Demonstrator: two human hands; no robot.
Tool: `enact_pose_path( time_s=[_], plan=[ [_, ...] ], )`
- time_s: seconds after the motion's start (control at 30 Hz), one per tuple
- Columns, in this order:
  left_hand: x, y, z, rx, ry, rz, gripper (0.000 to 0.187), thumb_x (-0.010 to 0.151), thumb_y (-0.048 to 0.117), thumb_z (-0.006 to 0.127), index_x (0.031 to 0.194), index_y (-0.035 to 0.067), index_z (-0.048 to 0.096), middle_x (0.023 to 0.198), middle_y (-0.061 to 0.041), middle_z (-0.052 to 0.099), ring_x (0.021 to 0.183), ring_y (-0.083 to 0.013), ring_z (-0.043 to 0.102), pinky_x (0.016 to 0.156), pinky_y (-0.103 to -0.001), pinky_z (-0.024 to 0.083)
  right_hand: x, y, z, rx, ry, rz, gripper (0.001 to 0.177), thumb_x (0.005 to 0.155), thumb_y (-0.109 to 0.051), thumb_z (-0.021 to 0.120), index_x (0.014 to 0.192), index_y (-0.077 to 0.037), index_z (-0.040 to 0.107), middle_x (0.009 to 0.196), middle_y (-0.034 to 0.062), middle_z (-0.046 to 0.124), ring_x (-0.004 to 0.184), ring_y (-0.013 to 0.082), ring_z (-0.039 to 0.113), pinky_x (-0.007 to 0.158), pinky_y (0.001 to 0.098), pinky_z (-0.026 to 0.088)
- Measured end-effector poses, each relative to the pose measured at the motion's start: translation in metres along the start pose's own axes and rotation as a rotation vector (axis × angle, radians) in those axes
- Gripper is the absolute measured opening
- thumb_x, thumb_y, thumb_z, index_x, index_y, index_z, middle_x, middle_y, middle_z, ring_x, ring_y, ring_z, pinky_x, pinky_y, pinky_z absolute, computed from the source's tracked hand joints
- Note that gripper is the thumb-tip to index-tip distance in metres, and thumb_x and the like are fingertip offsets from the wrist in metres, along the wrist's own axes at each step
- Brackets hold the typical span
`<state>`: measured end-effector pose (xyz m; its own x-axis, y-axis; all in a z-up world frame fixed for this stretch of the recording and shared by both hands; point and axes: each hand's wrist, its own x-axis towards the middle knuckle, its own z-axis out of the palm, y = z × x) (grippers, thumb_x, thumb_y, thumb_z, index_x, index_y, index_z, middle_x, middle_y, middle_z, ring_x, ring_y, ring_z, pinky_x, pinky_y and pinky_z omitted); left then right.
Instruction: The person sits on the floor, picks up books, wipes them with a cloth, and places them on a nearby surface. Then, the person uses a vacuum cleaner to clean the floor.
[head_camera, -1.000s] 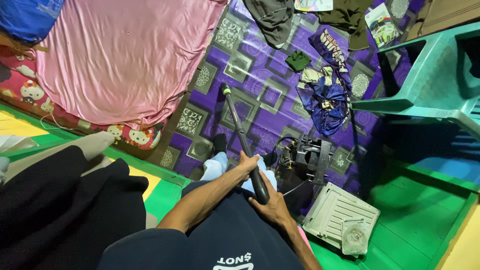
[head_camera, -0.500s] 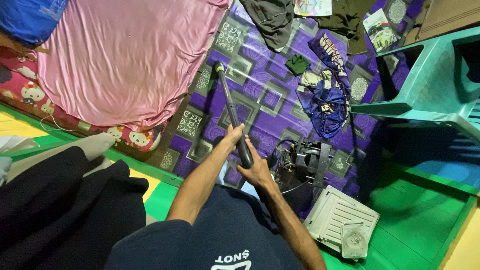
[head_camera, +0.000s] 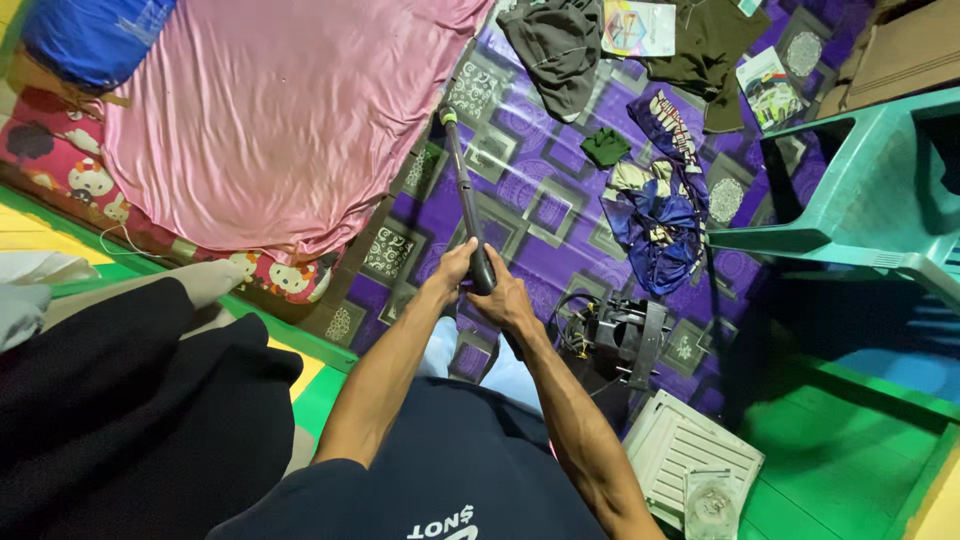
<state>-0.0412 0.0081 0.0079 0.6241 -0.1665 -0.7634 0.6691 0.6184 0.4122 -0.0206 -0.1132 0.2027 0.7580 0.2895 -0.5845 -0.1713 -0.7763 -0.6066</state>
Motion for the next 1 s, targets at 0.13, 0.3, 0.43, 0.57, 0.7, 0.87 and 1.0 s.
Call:
enact_pose_path(
  time_s=[0.13, 0.3, 0.43, 0.57, 0.7, 0.87, 1.0],
  plan=[
    [-0.018, 0.014, 0.011, 0.088, 0.13, -0.141, 0.035, 0.094, 0.05, 0.057, 0.11, 0.02, 0.066, 0.088, 0.001, 0.064, 0.075, -0.0184, 0.063, 0.063, -0.043, 0.052, 0.001, 0.003, -0.001, -0.024, -0.016, 0.007, 0.103, 0.072, -0.037, 0.085, 0.158, -0.023, 0.03, 0.113, 0.0255, 0.072, 0.103, 0.0444, 0.071, 0.089, 0.0482, 0.057],
    [-0.006, -0.004, 0.011, 0.147, 0.145, -0.1, 0.039, 0.099, 0.051, 0.061, 0.109, 0.014, 0.069, 0.086, -0.003, 0.064, 0.076, -0.0185, 0.061, 0.065, -0.042, 0.052, -0.011, 0.007, -0.01, -0.092, -0.017, -0.006, 0.102, 0.07, -0.034, 0.082, 0.158, -0.023, 0.031, 0.115, 0.0254, 0.071, 0.104, 0.0466, 0.069, 0.09, 0.0504, 0.056],
    [-0.003, -0.022, 0.019, 0.123, 0.134, -0.102, 0.039, 0.099, 0.049, 0.062, 0.099, 0.01, 0.067, 0.081, -0.006, 0.063, 0.068, -0.0213, 0.061, 0.061, -0.041, 0.052, -0.031, 0.01, -0.019, -0.099, -0.038, 0.04, 0.102, 0.067, -0.03, 0.08, 0.158, -0.025, 0.033, 0.112, 0.0251, 0.072, 0.103, 0.0463, 0.07, 0.089, 0.0507, 0.056],
    [-0.013, -0.04, 0.039, 0.052, 0.151, -0.112, 0.036, 0.098, 0.043, 0.063, 0.092, 0.007, 0.067, 0.076, -0.007, 0.066, 0.062, -0.0216, 0.064, 0.057, -0.039, 0.055, -0.055, 0.023, -0.034, -0.065, -0.087, 0.079, 0.104, 0.066, -0.029, 0.078, 0.159, -0.027, 0.031, 0.107, 0.0244, 0.073, 0.099, 0.0433, 0.073, 0.088, 0.0488, 0.058],
    [-0.02, -0.07, 0.063, -0.033, 0.139, -0.116, 0.038, 0.098, 0.042, 0.063, 0.089, 0.005, 0.065, 0.071, -0.008, 0.064, 0.054, -0.0231, 0.061, 0.052, -0.039, 0.053, -0.084, 0.045, -0.047, -0.085, -0.082, 0.049, 0.103, 0.066, -0.028, 0.078, 0.158, -0.029, 0.032, 0.107, 0.0247, 0.073, 0.1, 0.0451, 0.071, 0.088, 0.0503, 0.056],
    [-0.025, -0.122, 0.096, -0.005, 0.213, -0.069, 0.037, 0.096, 0.04, 0.067, 0.084, 0.004, 0.064, 0.068, -0.007, 0.06, 0.055, -0.0211, 0.058, 0.052, -0.04, 0.05, -0.122, 0.071, -0.072, -0.119, -0.134, 0.1, 0.101, 0.067, -0.028, 0.077, 0.157, -0.032, 0.033, 0.104, 0.024, 0.074, 0.097, 0.0431, 0.073, 0.087, 0.0493, 0.058],
    [-0.028, -0.165, 0.126, -0.05, 0.223, 0.001, 0.033, 0.095, 0.035, 0.07, 0.091, 0.003, 0.062, 0.073, -0.008, 0.061, 0.061, -0.0221, 0.06, 0.056, -0.04, 0.051, -0.158, 0.094, -0.095, -0.082, -0.171, 0.088, 0.1, 0.069, -0.027, 0.077, 0.159, -0.029, 0.033, 0.101, 0.0253, 0.075, 0.095, 0.0421, 0.074, 0.086, 0.0476, 0.058]
  ],
)
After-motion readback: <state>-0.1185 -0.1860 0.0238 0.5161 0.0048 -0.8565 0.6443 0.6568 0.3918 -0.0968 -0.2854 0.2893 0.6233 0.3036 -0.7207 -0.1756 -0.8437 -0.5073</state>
